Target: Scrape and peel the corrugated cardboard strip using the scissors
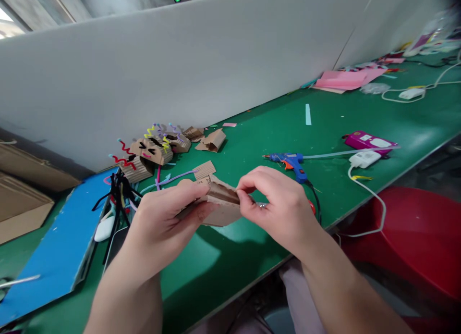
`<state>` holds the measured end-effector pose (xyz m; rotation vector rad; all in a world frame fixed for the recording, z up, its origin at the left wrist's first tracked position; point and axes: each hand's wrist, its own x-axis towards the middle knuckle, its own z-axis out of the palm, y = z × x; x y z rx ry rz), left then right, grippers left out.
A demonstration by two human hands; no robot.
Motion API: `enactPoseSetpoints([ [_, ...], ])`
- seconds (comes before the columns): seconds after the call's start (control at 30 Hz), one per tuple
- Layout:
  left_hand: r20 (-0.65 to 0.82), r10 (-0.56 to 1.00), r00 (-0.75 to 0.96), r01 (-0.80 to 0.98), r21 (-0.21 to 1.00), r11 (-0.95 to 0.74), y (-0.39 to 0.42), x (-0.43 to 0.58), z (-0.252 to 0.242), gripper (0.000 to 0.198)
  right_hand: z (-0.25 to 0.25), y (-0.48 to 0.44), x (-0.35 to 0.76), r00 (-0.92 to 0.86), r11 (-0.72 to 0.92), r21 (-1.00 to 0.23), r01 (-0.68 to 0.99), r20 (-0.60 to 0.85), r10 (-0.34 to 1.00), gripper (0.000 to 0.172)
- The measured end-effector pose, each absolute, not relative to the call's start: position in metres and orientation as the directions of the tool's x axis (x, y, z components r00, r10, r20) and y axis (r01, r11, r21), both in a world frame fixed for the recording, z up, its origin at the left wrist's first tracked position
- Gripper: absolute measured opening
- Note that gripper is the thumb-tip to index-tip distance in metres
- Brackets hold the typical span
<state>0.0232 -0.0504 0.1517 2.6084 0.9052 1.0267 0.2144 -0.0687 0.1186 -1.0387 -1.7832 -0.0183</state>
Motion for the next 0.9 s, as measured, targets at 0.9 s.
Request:
enactPoseSetpoints([
  [0.9,0.556,0.632,0.539,0.426,0.467,-0.775,-0.0455,0.0201,0.1519,0.022,0.1176,-0.0712,0.2201,-0.063,0.663,-0.567,0.489,0.735,0.675,0.008],
])
